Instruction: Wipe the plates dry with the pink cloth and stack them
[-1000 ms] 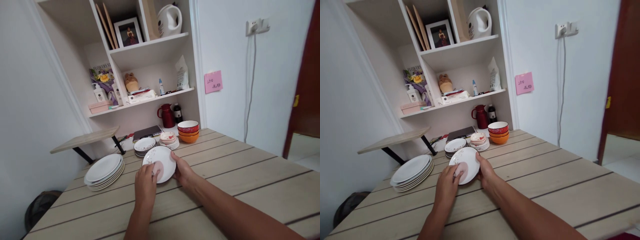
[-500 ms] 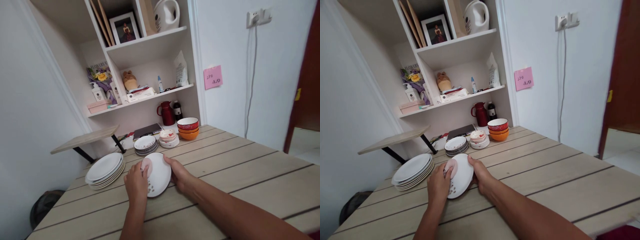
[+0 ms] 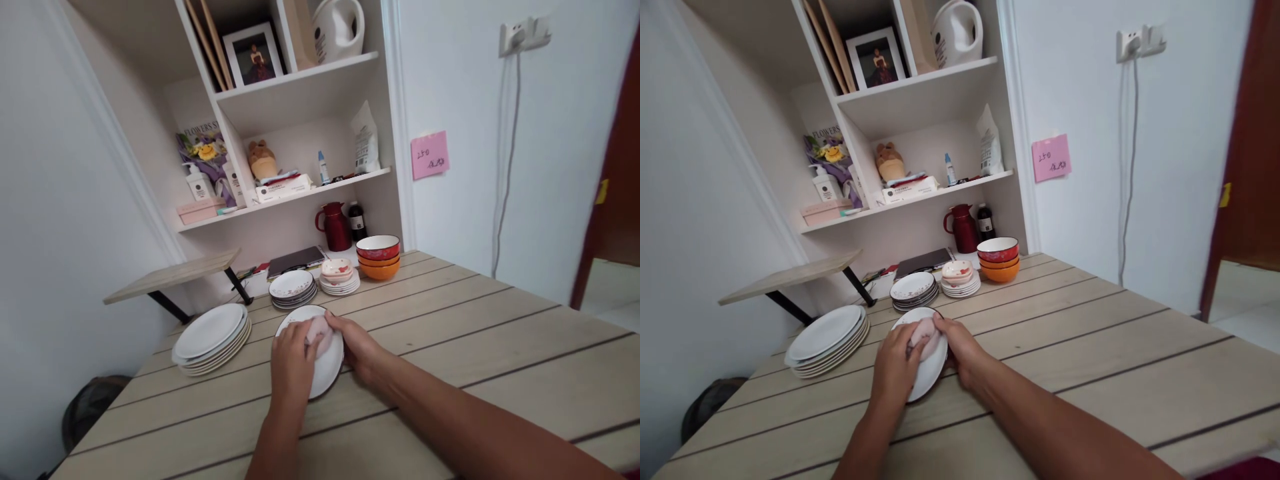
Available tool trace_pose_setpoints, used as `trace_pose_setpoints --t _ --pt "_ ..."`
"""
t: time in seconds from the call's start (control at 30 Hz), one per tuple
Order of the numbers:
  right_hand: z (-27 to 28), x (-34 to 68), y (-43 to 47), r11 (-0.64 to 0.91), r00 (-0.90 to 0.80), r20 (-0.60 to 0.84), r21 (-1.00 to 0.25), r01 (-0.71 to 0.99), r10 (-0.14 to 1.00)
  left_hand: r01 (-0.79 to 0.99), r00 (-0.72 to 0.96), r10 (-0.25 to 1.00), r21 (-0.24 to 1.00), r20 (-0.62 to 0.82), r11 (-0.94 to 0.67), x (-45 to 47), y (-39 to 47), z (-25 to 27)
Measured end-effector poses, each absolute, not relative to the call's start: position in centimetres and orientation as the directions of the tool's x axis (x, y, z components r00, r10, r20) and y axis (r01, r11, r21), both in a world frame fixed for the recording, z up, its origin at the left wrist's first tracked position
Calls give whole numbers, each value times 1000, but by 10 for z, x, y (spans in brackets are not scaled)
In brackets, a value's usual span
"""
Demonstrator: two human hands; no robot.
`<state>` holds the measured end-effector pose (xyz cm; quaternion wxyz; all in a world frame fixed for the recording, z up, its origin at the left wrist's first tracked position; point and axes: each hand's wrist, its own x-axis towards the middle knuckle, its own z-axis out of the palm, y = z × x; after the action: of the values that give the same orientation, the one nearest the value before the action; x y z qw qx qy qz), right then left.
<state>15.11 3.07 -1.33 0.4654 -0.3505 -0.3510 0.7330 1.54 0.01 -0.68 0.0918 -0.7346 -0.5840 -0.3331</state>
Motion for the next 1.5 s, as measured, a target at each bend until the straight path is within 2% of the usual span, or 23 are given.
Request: trace_pose_setpoints --t 0.13,0.23,0.3,0.37,0.5,0.6,0.73,0.9,0.97,1.03,1.13,1.2,1.27,1.4,1.5 --pt "-14 147 22 -318 -410 -155 -875 -366 899 965 -160 811 260 562 10 -2 0 -3" --pt "-12 148 22 -293 -414 -111 -864 -408 903 964 -210 804 257 557 73 -9 1 -2" --pt "-9 151 24 -245 -373 -51 -834 -494 926 961 -170 778 276 605 -4 -7 2 -3" --pt "-3 156 28 -186 -316 15 -783 -594 949 949 -74 745 277 663 -153 2 1 -5" --pt "6 165 34 -102 -190 54 -684 -722 980 885 205 714 184 670 -427 27 -7 -7" --pt "9 166 33 -79 -176 70 -693 -716 982 884 273 718 127 640 -449 36 -14 -4" --pt "8 159 26 -114 -249 79 -732 -672 965 957 139 708 90 692 -275 25 -15 1" --pt "3 153 22 -238 -228 -120 -754 -612 966 985 -174 597 153 783 86 -1 -7 2" --pt "2 153 22 -249 -231 -135 -769 -589 964 982 -185 583 135 791 128 -4 -6 0" --pt "2 152 20 -245 -239 -126 -779 -577 963 994 -105 587 76 803 74 -1 -6 -2" --pt "5 152 16 -253 -252 -128 -785 -565 959 995 82 586 -35 806 -91 13 -7 -5" --pt "7 152 14 -264 -260 -138 -791 -552 956 985 150 601 -63 785 -163 20 -6 -6" --pt "7 152 13 -267 -263 -139 -794 -547 955 984 123 641 -8 757 -178 21 -5 -8" --pt "5 153 18 -270 -259 -146 -791 -550 955 946 4 732 234 681 -223 10 0 -10" --pt "5 162 30 -295 -231 -194 -762 -577 953 880 143 788 287 599 -379 8 1 -11"
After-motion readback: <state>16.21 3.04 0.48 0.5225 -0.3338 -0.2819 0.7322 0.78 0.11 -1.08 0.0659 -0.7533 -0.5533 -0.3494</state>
